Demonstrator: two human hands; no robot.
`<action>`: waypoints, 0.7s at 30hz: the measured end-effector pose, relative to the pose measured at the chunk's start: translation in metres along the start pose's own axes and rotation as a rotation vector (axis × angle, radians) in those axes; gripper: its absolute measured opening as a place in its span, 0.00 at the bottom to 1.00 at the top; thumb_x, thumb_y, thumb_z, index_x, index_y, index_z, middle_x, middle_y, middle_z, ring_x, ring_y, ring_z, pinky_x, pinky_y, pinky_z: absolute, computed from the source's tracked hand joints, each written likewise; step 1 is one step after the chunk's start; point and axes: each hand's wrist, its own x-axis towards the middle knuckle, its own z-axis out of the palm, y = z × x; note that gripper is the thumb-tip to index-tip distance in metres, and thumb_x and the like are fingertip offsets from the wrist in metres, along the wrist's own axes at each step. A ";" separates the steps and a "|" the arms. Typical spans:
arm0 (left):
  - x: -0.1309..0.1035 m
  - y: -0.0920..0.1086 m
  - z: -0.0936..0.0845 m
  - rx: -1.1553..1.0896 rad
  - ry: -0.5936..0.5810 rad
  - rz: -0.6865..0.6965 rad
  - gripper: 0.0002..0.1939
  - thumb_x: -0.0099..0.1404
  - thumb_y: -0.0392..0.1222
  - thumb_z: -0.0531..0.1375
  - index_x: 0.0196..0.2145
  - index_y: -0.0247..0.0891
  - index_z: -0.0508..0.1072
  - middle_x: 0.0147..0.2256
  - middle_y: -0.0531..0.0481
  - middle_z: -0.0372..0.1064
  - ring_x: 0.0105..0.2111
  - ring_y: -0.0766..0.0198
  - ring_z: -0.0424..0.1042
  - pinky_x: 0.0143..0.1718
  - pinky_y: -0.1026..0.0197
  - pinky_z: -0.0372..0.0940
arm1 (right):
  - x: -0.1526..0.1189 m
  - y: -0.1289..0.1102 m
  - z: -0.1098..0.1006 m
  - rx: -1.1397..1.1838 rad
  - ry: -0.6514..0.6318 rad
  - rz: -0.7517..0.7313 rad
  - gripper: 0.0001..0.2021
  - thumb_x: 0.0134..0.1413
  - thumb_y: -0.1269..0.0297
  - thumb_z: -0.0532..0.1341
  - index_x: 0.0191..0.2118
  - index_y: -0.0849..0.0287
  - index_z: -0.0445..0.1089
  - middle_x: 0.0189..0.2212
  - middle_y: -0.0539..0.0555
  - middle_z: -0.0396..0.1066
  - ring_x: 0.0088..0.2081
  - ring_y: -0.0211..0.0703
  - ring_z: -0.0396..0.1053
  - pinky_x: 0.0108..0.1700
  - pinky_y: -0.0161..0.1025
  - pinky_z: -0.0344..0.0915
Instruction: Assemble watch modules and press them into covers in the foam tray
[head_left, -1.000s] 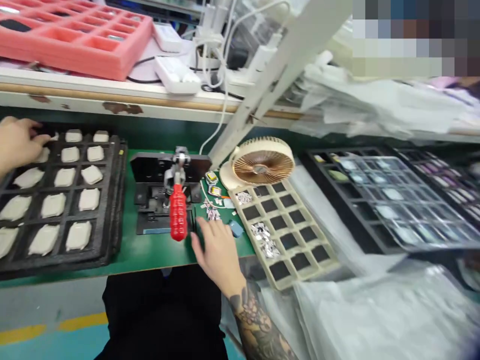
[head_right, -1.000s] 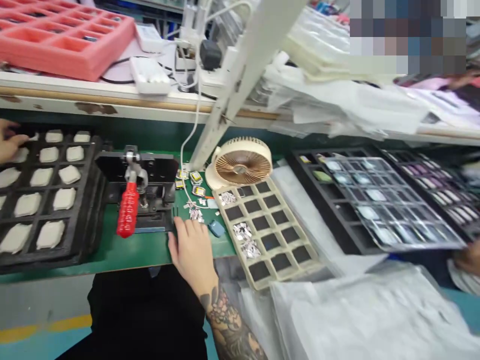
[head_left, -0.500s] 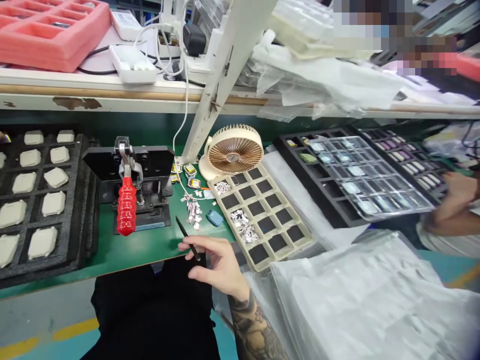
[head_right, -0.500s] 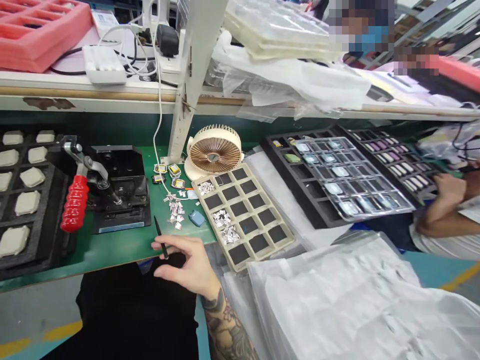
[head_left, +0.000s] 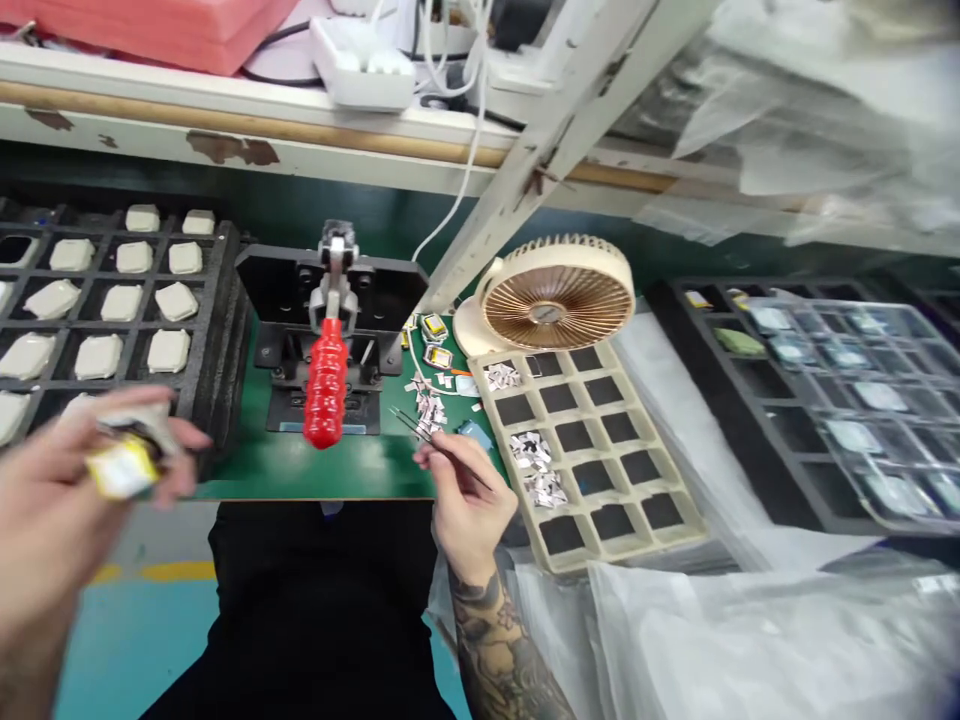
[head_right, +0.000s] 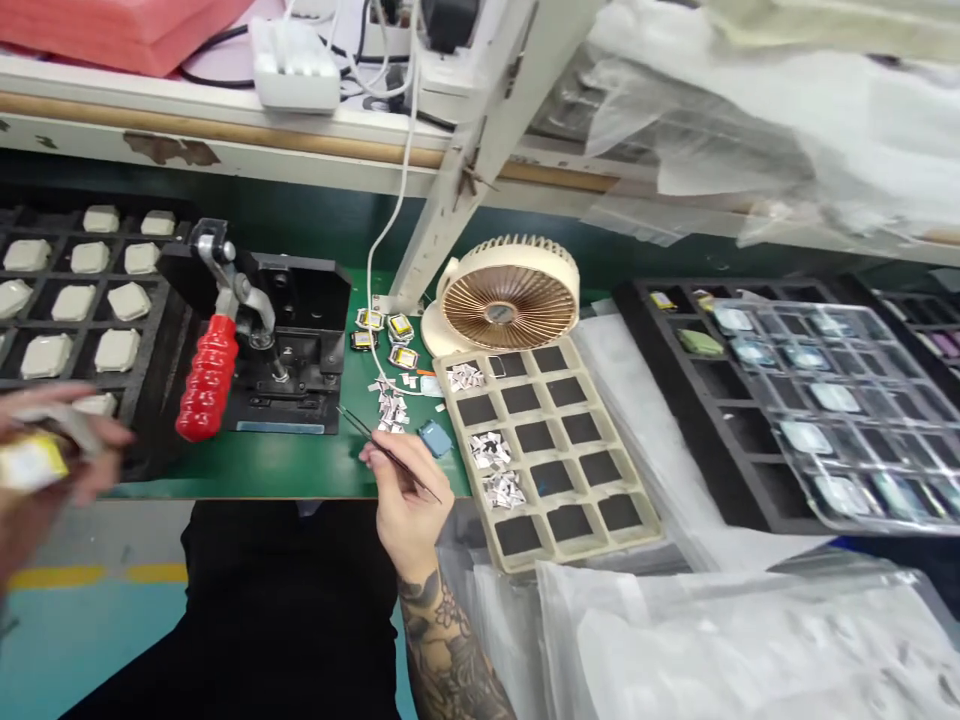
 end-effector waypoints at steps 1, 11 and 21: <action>-0.017 -0.006 0.027 -0.051 -0.089 -0.036 0.20 0.69 0.44 0.71 0.58 0.53 0.82 0.44 0.45 0.85 0.31 0.53 0.81 0.26 0.52 0.76 | 0.000 -0.001 0.003 0.044 -0.011 0.000 0.07 0.70 0.66 0.68 0.50 0.54 0.83 0.43 0.57 0.81 0.38 0.45 0.82 0.39 0.44 0.84; -0.016 -0.080 0.144 -0.752 -0.486 -0.517 0.17 0.71 0.42 0.67 0.55 0.34 0.78 0.39 0.41 0.82 0.27 0.62 0.78 0.28 0.63 0.68 | -0.023 0.001 0.032 0.050 0.063 -0.013 0.06 0.70 0.66 0.67 0.49 0.55 0.81 0.45 0.59 0.82 0.45 0.52 0.84 0.42 0.50 0.86; -0.020 -0.074 0.145 -0.558 -0.507 -0.415 0.30 0.70 0.43 0.73 0.65 0.34 0.72 0.46 0.39 0.82 0.36 0.57 0.82 0.34 0.60 0.75 | -0.030 0.009 0.027 0.056 0.030 0.047 0.07 0.71 0.65 0.66 0.50 0.54 0.81 0.45 0.58 0.82 0.43 0.48 0.83 0.43 0.47 0.85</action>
